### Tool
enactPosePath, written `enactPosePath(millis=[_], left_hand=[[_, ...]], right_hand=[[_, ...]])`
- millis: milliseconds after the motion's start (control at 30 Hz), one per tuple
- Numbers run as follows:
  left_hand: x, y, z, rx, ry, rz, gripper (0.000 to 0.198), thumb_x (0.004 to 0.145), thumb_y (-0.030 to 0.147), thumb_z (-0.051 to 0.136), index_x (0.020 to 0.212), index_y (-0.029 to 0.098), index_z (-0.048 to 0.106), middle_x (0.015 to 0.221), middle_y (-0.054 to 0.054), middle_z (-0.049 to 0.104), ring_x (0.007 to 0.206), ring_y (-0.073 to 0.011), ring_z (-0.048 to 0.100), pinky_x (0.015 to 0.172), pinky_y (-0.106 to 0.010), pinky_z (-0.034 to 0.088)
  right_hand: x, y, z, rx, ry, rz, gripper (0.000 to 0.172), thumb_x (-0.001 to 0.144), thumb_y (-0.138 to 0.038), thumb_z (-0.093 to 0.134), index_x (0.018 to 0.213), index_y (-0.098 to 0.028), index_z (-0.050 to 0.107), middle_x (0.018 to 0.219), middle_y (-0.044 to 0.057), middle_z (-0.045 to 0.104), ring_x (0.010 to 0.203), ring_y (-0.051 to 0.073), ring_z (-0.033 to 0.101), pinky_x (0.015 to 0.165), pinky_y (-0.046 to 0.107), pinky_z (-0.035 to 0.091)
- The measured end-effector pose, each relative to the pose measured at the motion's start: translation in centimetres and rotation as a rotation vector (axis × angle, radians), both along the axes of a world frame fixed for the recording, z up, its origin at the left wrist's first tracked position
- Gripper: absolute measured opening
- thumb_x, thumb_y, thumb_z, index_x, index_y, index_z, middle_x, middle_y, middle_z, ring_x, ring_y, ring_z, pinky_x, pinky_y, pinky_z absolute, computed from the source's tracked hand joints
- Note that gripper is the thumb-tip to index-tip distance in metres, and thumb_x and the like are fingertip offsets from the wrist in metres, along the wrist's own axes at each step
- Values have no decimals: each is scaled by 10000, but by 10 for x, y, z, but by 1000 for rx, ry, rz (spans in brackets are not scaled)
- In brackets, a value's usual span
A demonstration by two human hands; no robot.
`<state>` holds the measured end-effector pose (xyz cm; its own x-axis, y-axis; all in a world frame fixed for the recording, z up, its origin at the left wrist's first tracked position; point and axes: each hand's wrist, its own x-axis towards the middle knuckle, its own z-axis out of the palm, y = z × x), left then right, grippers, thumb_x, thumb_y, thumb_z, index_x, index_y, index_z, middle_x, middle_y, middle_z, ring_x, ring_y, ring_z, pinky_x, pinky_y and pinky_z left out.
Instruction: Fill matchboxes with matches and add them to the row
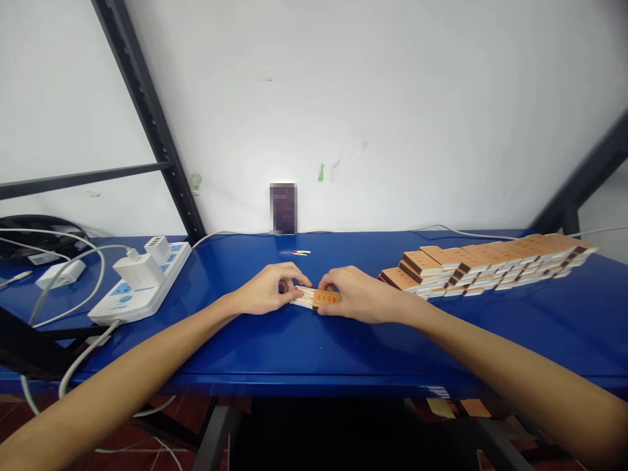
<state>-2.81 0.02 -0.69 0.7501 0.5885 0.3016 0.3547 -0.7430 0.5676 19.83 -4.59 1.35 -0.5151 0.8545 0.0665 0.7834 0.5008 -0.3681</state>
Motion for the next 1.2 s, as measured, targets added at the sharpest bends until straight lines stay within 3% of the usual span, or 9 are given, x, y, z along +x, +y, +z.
enactPosePath(millis=[233, 467, 800, 1067, 1200], left_hand=[[2, -4, -2, 116, 45, -61, 205, 890, 150, 500, 922, 174, 701, 988, -50, 599, 742, -105, 565, 633, -224, 445], [4, -12, -4, 230, 106, -79, 255, 854, 65, 432, 938, 167, 651, 1031, -47, 578, 711, -95, 540, 616, -219, 411], [19, -20, -5, 260, 153, 130, 180, 697, 40, 444, 776, 187, 513, 830, 3, 516, 652, -115, 479, 576, -236, 375], [22, -20, -7, 300, 199, 200, 141, 705, 97, 461, 797, 201, 485, 772, 5, 485, 659, -145, 472, 600, -273, 361], [20, -20, -6, 215, 180, 199, 135, 752, 118, 466, 850, 200, 510, 842, 4, 489, 657, -128, 479, 611, -266, 382]], right_hand=[[-1, -2, -6, 3, 41, -9, 309, 757, -470, 659, 867, -181, 681, 858, 49, 694, 729, 188, 609, 616, 269, 416], [-3, -5, -7, 13, 43, -22, 270, 759, -455, 653, 825, -193, 657, 802, 27, 662, 693, 172, 585, 597, 260, 392], [-5, -10, -12, 90, 44, -41, 179, 769, -360, 626, 816, -189, 609, 873, 53, 656, 776, 193, 600, 650, 271, 407], [-12, -12, -14, 114, 4, -70, 188, 748, -361, 634, 809, -190, 585, 859, 56, 645, 768, 200, 593, 645, 277, 396], [-10, -12, -17, 107, 22, -69, 204, 761, -370, 632, 835, -183, 596, 883, 59, 645, 792, 204, 589, 671, 288, 401]])
